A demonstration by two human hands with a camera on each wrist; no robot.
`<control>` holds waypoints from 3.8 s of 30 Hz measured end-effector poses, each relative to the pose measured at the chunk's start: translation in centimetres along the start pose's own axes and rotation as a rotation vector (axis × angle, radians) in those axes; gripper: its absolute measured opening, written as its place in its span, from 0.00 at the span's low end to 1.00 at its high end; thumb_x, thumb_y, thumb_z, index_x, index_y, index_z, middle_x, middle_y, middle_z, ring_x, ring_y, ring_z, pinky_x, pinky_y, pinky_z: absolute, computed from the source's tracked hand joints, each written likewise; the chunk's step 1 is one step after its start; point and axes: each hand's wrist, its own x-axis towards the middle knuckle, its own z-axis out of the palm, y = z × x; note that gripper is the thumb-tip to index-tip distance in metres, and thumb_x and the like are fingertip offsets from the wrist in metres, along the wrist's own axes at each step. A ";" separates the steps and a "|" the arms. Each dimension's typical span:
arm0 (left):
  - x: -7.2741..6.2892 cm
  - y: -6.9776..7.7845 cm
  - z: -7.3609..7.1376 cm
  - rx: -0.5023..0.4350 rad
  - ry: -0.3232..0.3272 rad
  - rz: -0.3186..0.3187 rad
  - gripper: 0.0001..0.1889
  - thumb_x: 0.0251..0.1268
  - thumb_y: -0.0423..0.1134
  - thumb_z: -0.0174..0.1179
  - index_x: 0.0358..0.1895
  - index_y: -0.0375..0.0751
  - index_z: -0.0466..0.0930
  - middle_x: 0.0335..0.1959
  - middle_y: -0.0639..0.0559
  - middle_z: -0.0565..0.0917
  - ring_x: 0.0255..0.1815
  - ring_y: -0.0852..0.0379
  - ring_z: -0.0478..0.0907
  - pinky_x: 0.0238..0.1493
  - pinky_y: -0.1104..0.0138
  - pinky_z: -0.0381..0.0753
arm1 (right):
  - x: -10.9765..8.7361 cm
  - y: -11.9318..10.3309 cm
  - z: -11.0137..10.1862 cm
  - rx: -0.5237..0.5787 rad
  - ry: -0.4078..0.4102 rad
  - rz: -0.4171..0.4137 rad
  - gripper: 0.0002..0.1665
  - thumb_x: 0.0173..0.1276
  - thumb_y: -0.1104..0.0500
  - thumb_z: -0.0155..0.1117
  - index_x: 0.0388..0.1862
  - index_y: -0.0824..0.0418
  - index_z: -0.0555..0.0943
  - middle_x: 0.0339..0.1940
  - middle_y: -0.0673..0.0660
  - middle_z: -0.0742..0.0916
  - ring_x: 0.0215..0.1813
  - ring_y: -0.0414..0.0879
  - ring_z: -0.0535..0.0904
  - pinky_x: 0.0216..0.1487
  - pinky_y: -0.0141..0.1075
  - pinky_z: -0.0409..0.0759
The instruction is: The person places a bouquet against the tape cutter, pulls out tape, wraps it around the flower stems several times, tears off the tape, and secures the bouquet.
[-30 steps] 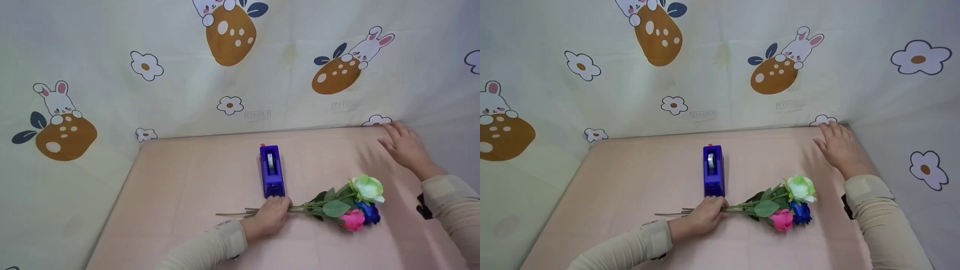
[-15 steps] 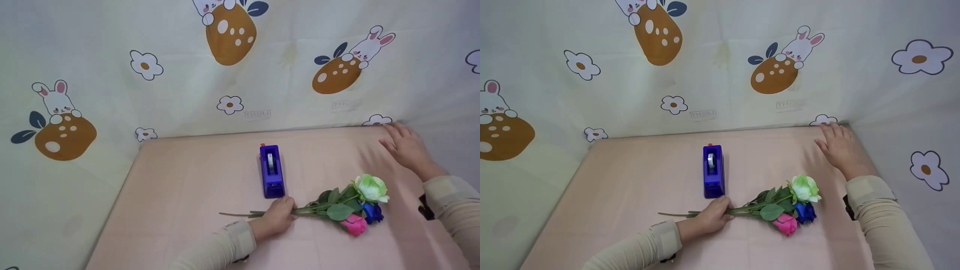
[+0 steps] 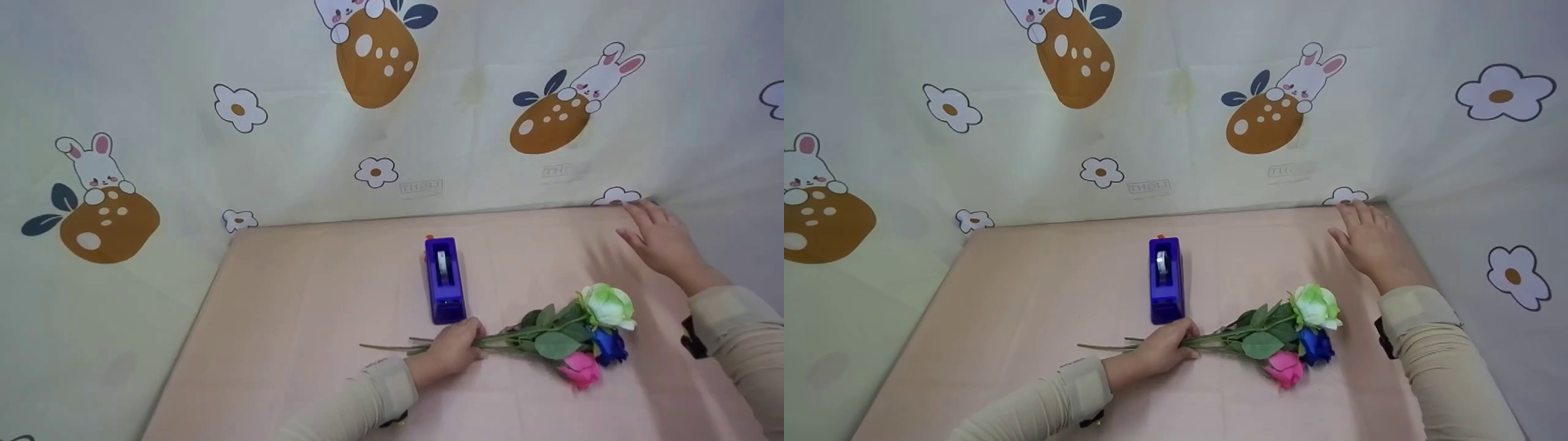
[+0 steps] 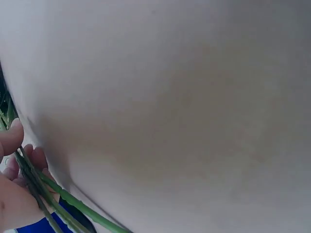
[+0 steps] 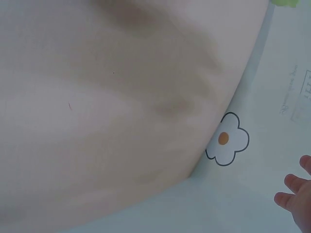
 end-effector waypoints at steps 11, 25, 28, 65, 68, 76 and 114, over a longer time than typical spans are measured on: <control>-0.2 0.1 -0.7 0.046 -0.063 -0.005 0.20 0.53 0.36 0.65 0.49 0.44 0.71 0.45 0.53 0.80 0.47 0.60 0.76 0.49 0.70 0.72 | 0.0 -0.1 0.1 0.000 0.007 -0.008 0.33 0.73 0.49 0.43 0.65 0.72 0.57 0.62 0.77 0.61 0.61 0.74 0.54 0.56 0.66 0.51; -3.1 -1.2 -6.1 0.108 0.133 0.061 0.16 0.58 0.39 0.61 0.49 0.41 0.73 0.42 0.51 0.80 0.44 0.56 0.76 0.48 0.66 0.73 | 0.4 -0.8 -0.3 0.020 0.015 -0.018 0.32 0.72 0.50 0.47 0.64 0.72 0.59 0.62 0.77 0.61 0.62 0.73 0.55 0.58 0.65 0.52; -2.8 -2.2 -8.2 -0.042 0.199 -0.077 0.15 0.59 0.38 0.60 0.49 0.39 0.74 0.41 0.49 0.80 0.40 0.55 0.77 0.44 0.64 0.75 | 1.1 -2.4 -0.9 0.029 -0.026 0.020 0.32 0.71 0.53 0.50 0.66 0.70 0.57 0.64 0.76 0.59 0.63 0.74 0.53 0.59 0.65 0.52; 1.6 -6.8 -8.3 -0.658 -0.094 -0.419 0.12 0.58 0.44 0.60 0.34 0.38 0.84 0.19 0.55 0.79 0.18 0.61 0.71 0.20 0.71 0.67 | 4.3 -24.3 9.6 0.926 -0.692 0.488 0.20 0.54 0.64 0.59 0.09 0.55 0.62 0.06 0.45 0.62 0.12 0.37 0.53 0.16 0.30 0.53; 1.6 -6.7 -8.1 -0.667 -0.082 -0.439 0.11 0.58 0.43 0.60 0.33 0.39 0.84 0.17 0.56 0.79 0.17 0.61 0.72 0.20 0.71 0.65 | 4.5 -24.6 9.5 0.923 -0.701 0.507 0.19 0.53 0.64 0.58 0.10 0.55 0.62 0.06 0.46 0.63 0.11 0.37 0.53 0.16 0.30 0.53; 1.5 -6.8 -8.2 -0.715 -0.079 -0.466 0.09 0.57 0.40 0.61 0.32 0.37 0.84 0.20 0.53 0.82 0.15 0.62 0.72 0.18 0.72 0.65 | 5.4 -25.1 8.6 1.135 -0.781 0.562 0.16 0.55 0.63 0.56 0.12 0.55 0.65 0.05 0.44 0.63 0.09 0.34 0.51 0.12 0.26 0.51; 1.4 -6.6 -8.6 -0.596 -0.116 -0.452 0.10 0.60 0.43 0.59 0.29 0.40 0.79 0.30 0.47 0.83 0.25 0.55 0.74 0.27 0.66 0.73 | -9.0 -23.9 9.1 1.189 -0.730 0.370 0.13 0.67 0.59 0.52 0.23 0.60 0.69 0.07 0.43 0.71 0.07 0.30 0.56 0.09 0.22 0.53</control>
